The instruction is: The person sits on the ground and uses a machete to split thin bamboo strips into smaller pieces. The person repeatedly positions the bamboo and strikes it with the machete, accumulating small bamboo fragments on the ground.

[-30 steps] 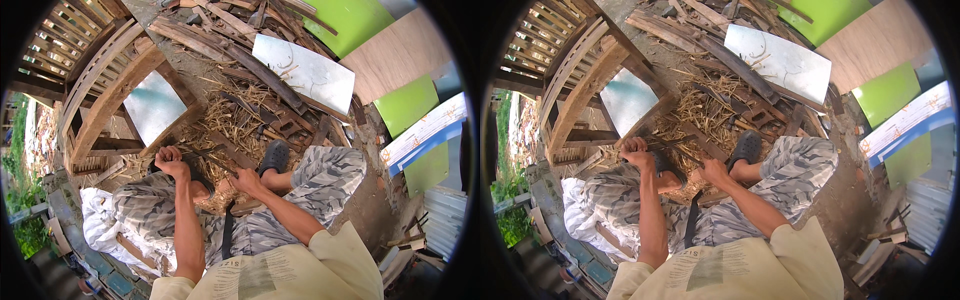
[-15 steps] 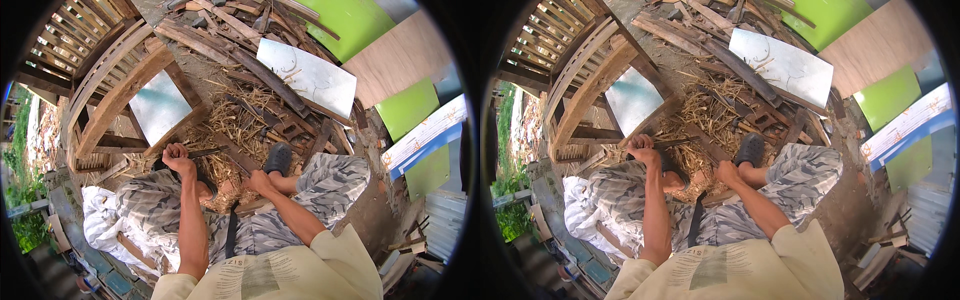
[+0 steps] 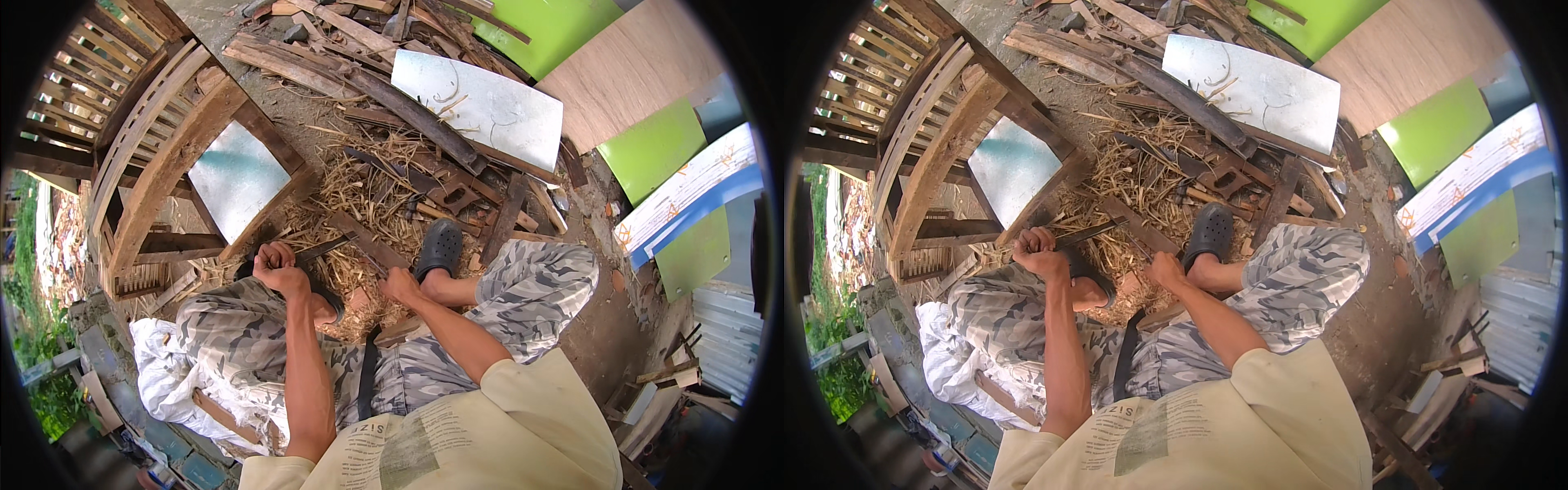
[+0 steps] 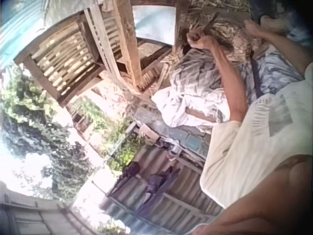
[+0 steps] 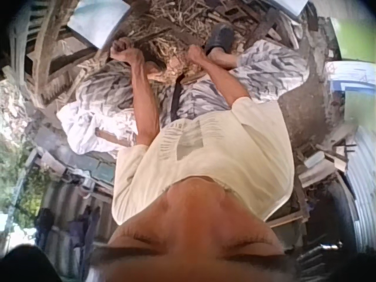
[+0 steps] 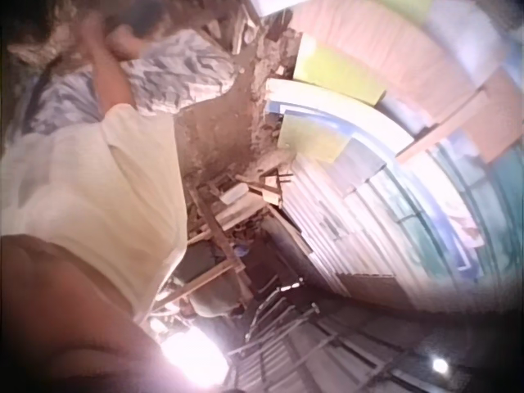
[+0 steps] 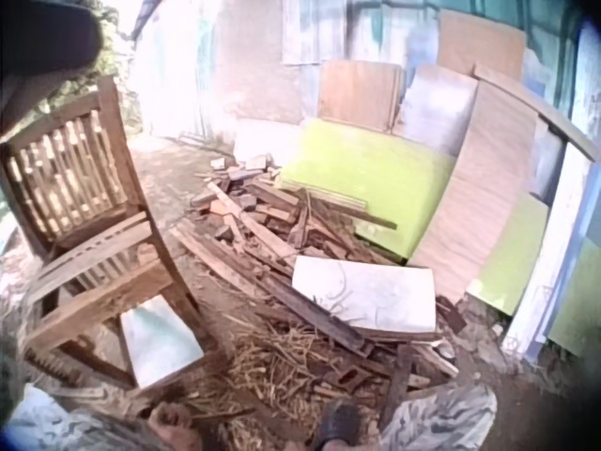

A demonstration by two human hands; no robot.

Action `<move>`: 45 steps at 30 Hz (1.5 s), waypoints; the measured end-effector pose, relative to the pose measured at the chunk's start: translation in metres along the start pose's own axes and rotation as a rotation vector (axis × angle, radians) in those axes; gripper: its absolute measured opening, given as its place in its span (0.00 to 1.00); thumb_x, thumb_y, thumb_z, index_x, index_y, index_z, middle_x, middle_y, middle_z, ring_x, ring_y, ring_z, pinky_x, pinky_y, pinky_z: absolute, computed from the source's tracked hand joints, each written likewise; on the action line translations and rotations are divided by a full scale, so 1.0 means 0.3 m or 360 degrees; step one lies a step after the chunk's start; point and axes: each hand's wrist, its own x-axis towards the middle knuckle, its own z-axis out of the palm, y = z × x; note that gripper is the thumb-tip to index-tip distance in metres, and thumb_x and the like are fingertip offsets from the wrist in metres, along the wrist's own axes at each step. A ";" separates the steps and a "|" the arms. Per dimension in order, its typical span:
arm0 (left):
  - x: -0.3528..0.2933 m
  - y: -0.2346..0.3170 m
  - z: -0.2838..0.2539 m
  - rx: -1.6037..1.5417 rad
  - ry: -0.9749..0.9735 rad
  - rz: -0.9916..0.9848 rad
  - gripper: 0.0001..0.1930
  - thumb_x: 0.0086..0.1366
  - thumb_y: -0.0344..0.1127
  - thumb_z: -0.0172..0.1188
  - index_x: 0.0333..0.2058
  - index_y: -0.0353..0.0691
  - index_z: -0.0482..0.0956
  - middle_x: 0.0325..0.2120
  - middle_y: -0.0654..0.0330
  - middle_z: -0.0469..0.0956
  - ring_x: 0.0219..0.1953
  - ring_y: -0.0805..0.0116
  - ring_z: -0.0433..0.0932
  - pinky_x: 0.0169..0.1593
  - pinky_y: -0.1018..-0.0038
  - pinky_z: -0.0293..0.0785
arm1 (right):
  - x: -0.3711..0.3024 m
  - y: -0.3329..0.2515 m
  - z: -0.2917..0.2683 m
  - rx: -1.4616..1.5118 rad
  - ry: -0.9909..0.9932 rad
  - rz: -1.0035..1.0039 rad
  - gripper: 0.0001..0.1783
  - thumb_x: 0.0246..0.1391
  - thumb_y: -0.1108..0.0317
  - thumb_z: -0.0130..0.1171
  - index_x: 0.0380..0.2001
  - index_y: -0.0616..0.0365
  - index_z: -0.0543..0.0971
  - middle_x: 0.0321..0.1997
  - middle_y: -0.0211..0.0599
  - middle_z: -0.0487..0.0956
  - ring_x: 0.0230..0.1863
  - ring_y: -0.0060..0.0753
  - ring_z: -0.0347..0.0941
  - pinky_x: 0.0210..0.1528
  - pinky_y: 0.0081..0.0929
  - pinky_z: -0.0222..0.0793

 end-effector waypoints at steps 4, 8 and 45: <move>-0.003 0.009 -0.012 -0.0031 -0.0056 0.0045 0.21 0.66 0.47 0.38 0.17 0.45 0.49 0.11 0.65 0.50 0.14 0.74 0.48 0.19 0.75 0.44 | -0.027 -0.024 -0.013 0.0039 0.0157 -0.0226 0.21 0.50 0.56 0.59 0.29 0.69 0.82 0.30 0.63 0.80 0.38 0.60 0.80 0.42 0.47 0.75; -0.002 0.009 0.010 -0.0028 -0.0026 -0.0014 0.20 0.65 0.47 0.38 0.16 0.45 0.49 0.11 0.64 0.50 0.14 0.73 0.48 0.19 0.75 0.44 | 0.050 0.039 0.001 0.0010 0.0019 0.0015 0.19 0.50 0.58 0.59 0.28 0.68 0.82 0.29 0.62 0.80 0.36 0.61 0.80 0.40 0.48 0.75; -0.036 0.013 -0.007 0.0042 -0.0038 0.0043 0.19 0.67 0.44 0.36 0.17 0.45 0.50 0.11 0.65 0.50 0.15 0.74 0.47 0.20 0.75 0.45 | 0.027 0.044 -0.081 -0.0098 -0.0220 0.0092 0.26 0.49 0.55 0.60 0.43 0.69 0.80 0.40 0.64 0.80 0.44 0.58 0.79 0.47 0.44 0.75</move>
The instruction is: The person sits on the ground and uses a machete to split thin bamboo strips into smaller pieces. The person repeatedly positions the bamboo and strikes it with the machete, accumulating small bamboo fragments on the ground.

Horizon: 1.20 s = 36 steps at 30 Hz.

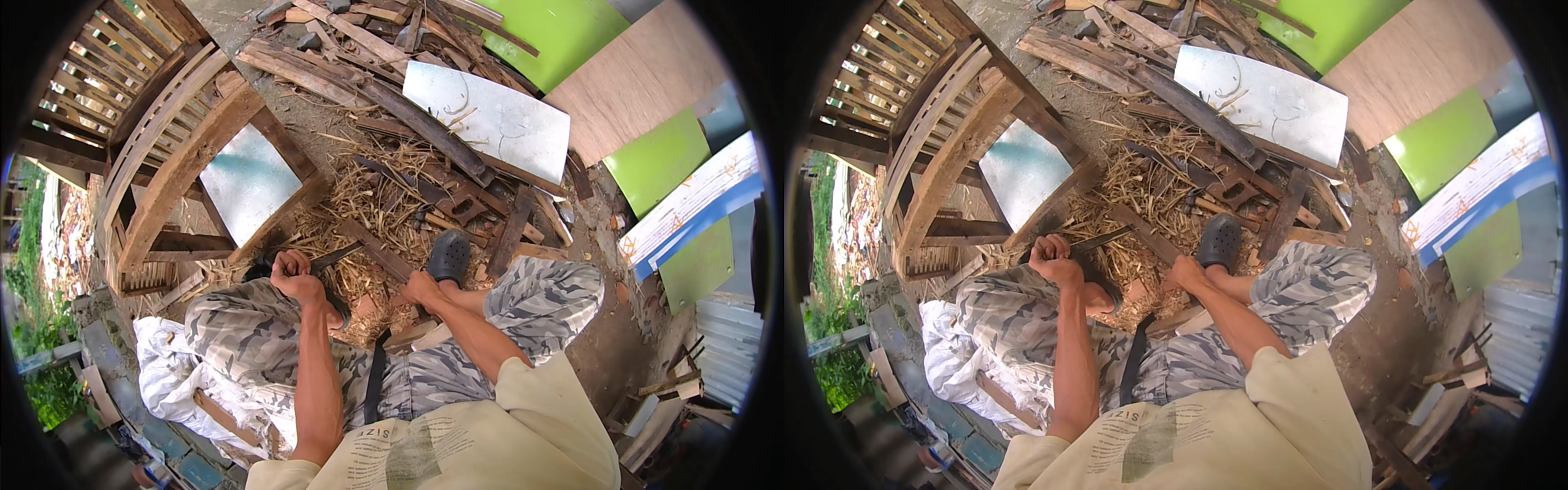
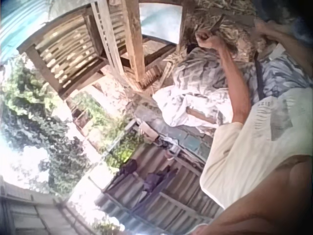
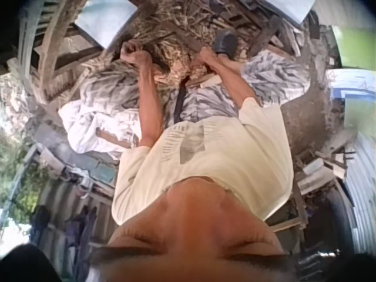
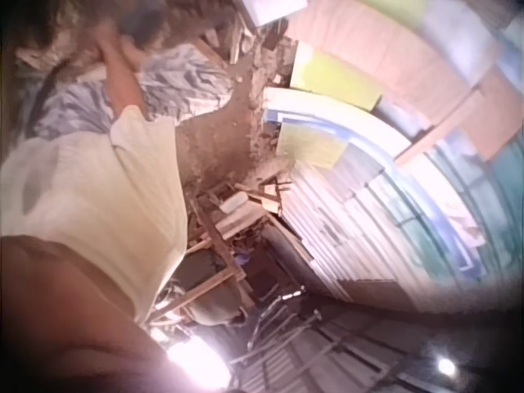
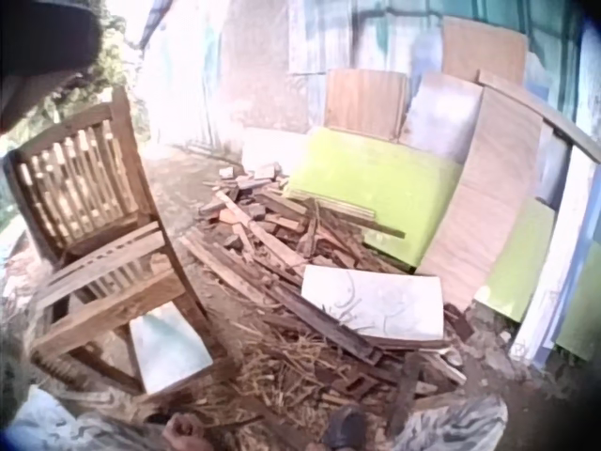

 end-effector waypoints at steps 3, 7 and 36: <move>0.000 -0.003 -0.004 0.0017 -0.0068 0.0000 0.19 0.66 0.43 0.36 0.16 0.45 0.51 0.11 0.64 0.51 0.15 0.74 0.48 0.20 0.75 0.45 | -0.034 -0.045 0.014 0.0051 0.0096 -0.0302 0.27 0.50 0.55 0.60 0.43 0.70 0.80 0.40 0.64 0.80 0.45 0.58 0.79 0.48 0.44 0.75; -0.002 0.002 -0.012 -0.0072 -0.0051 -0.0046 0.19 0.66 0.43 0.37 0.16 0.45 0.51 0.10 0.64 0.51 0.15 0.74 0.48 0.20 0.75 0.45 | 0.063 0.026 0.045 0.0044 0.0002 0.0119 0.27 0.50 0.55 0.60 0.45 0.68 0.80 0.40 0.64 0.80 0.44 0.59 0.78 0.48 0.46 0.74; 0.004 0.018 -0.057 -0.0073 0.0140 -0.0049 0.18 0.64 0.44 0.37 0.16 0.45 0.50 0.10 0.63 0.50 0.14 0.71 0.47 0.19 0.73 0.48 | 0.026 -0.037 0.064 0.0033 0.0173 -0.0186 0.22 0.49 0.58 0.60 0.35 0.71 0.82 0.37 0.63 0.81 0.39 0.60 0.80 0.42 0.48 0.76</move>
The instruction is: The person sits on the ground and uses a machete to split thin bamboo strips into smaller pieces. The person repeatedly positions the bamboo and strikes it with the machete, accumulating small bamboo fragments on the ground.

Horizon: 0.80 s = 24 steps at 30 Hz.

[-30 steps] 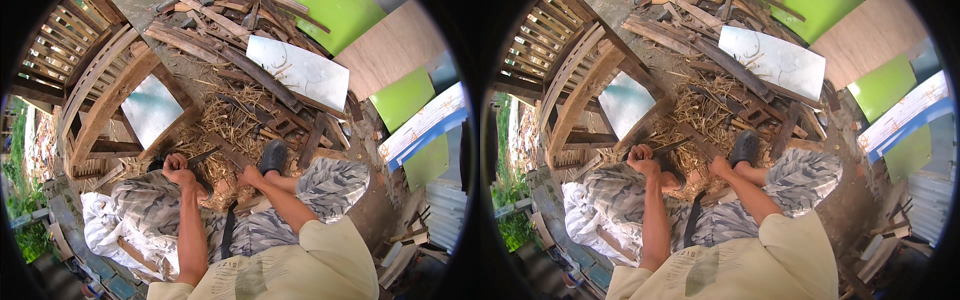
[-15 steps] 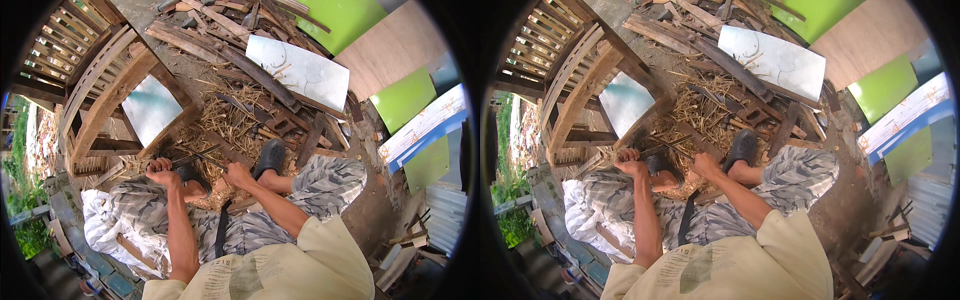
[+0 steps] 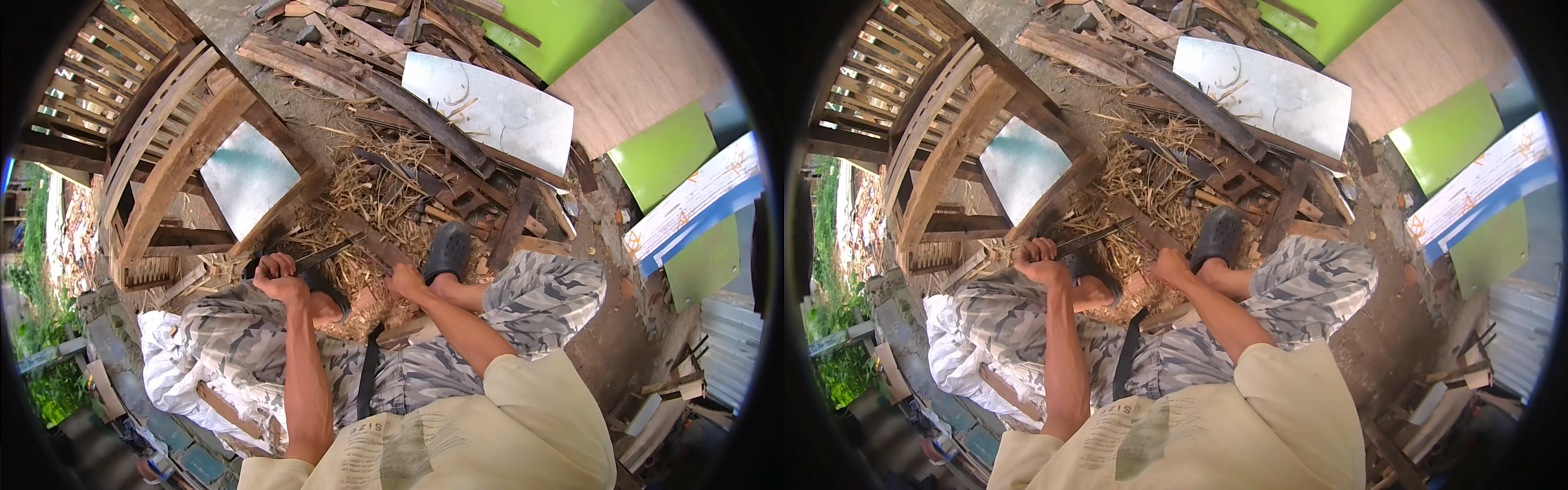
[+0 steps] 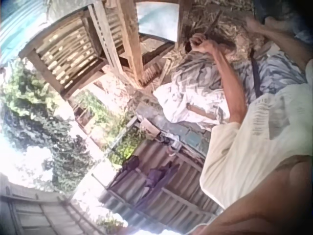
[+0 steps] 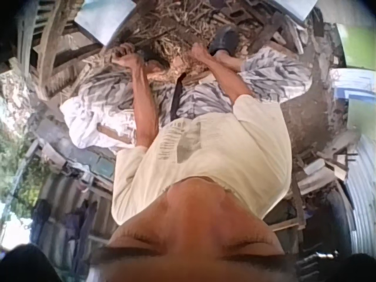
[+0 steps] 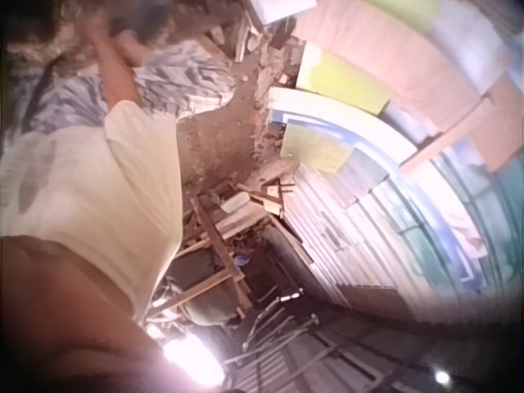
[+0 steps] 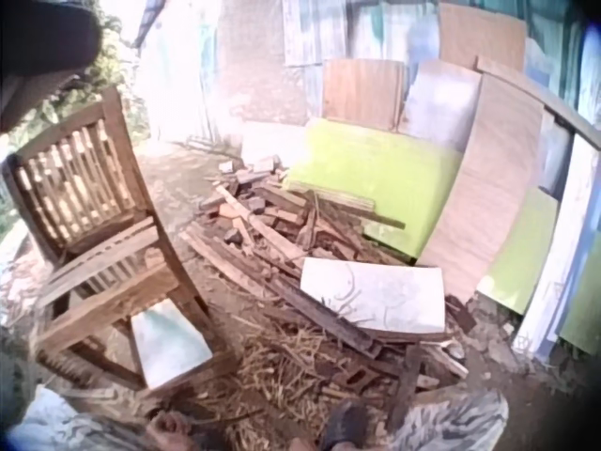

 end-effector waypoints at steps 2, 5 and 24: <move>-0.011 0.000 -0.009 -0.0015 -0.0047 -0.0008 0.19 0.64 0.44 0.37 0.16 0.46 0.49 0.10 0.63 0.50 0.14 0.71 0.48 0.19 0.73 0.47 | 0.022 0.003 -0.025 0.0005 -0.0154 0.0039 0.22 0.49 0.57 0.60 0.35 0.71 0.81 0.37 0.63 0.80 0.40 0.60 0.79 0.43 0.49 0.76; 0.009 0.005 -0.011 -0.0035 0.0079 -0.0023 0.19 0.64 0.44 0.37 0.16 0.46 0.49 0.10 0.63 0.50 0.14 0.72 0.47 0.19 0.74 0.48 | -0.032 -0.038 -0.026 -0.0093 -0.0039 -0.0149 0.22 0.49 0.57 0.60 0.35 0.71 0.81 0.38 0.62 0.81 0.40 0.60 0.79 0.44 0.49 0.75; 0.006 -0.004 0.022 0.0002 -0.0188 0.0022 0.21 0.66 0.44 0.37 0.15 0.44 0.51 0.09 0.64 0.51 0.15 0.73 0.48 0.20 0.74 0.46 | 0.017 0.011 -0.021 -0.0124 -0.0001 -0.0049 0.23 0.50 0.54 0.61 0.35 0.68 0.82 0.36 0.59 0.81 0.40 0.57 0.80 0.44 0.45 0.76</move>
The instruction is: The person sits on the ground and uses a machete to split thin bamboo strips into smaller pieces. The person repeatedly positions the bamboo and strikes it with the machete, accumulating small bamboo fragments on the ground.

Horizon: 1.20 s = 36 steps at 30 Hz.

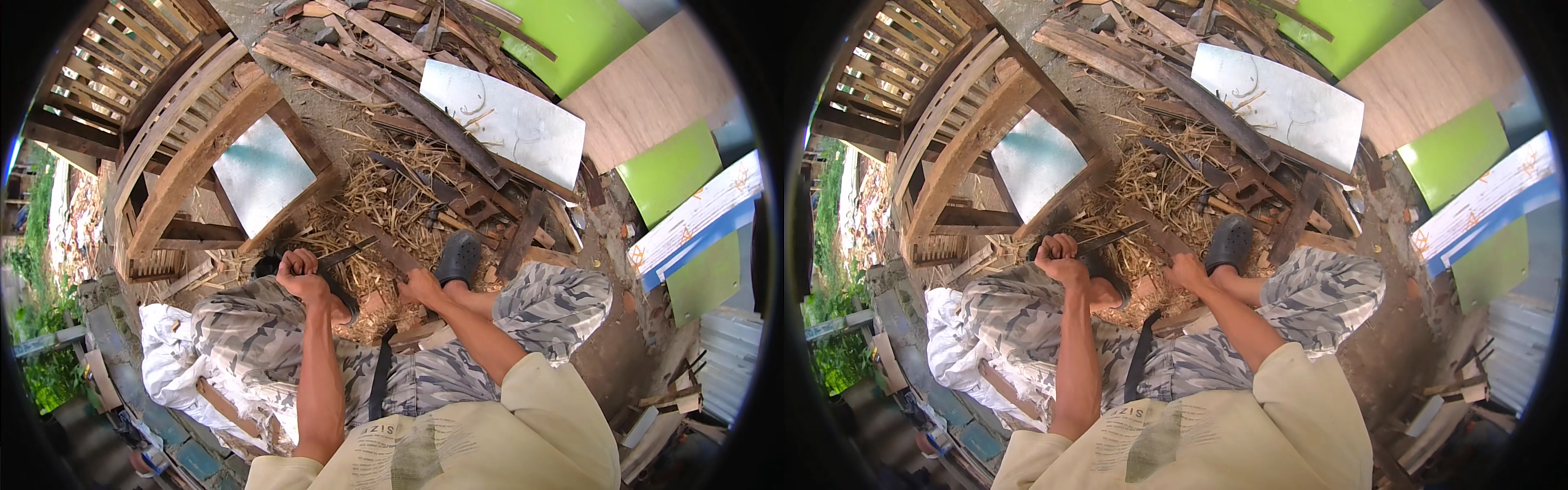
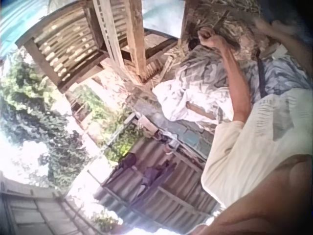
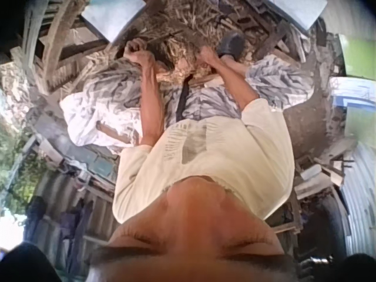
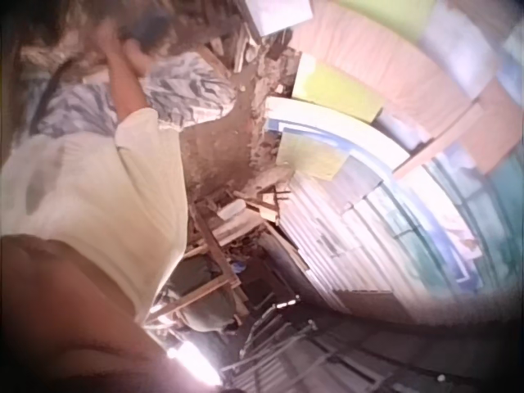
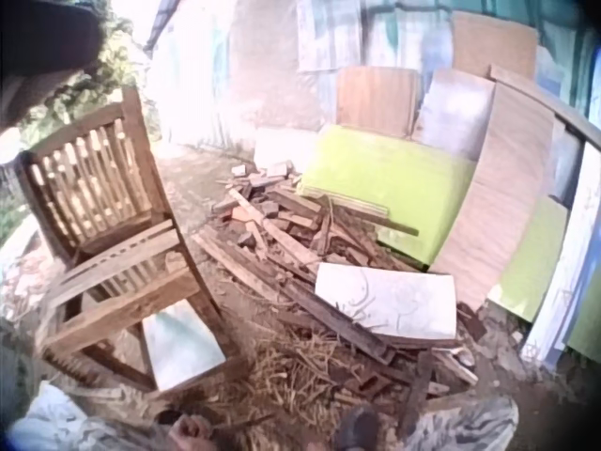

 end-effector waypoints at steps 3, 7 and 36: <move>-0.022 -0.005 -0.008 0.0087 -0.0072 0.0042 0.22 0.68 0.45 0.37 0.15 0.44 0.52 0.10 0.63 0.52 0.15 0.73 0.48 0.20 0.74 0.46 | 0.009 0.064 -0.005 0.0048 -0.0064 0.0217 0.24 0.49 0.54 0.61 0.35 0.69 0.82 0.33 0.60 0.81 0.38 0.58 0.80 0.43 0.45 0.76; -0.052 -0.010 0.012 0.0122 -0.0150 0.0037 0.22 0.69 0.45 0.36 0.16 0.44 0.52 0.10 0.63 0.52 0.15 0.73 0.49 0.20 0.74 0.47 | -0.011 0.040 0.030 0.0135 0.0016 -0.0048 0.24 0.48 0.54 0.61 0.34 0.69 0.82 0.32 0.60 0.81 0.38 0.57 0.80 0.42 0.44 0.75; 0.048 0.047 -0.017 -0.0230 0.0330 -0.0008 0.18 0.63 0.43 0.37 0.15 0.47 0.50 0.10 0.65 0.50 0.14 0.73 0.47 0.19 0.75 0.46 | 0.039 0.086 -0.007 0.0041 -0.0050 0.0297 0.21 0.53 0.59 0.60 0.31 0.74 0.80 0.29 0.56 0.81 0.25 0.46 0.78 0.29 0.41 0.73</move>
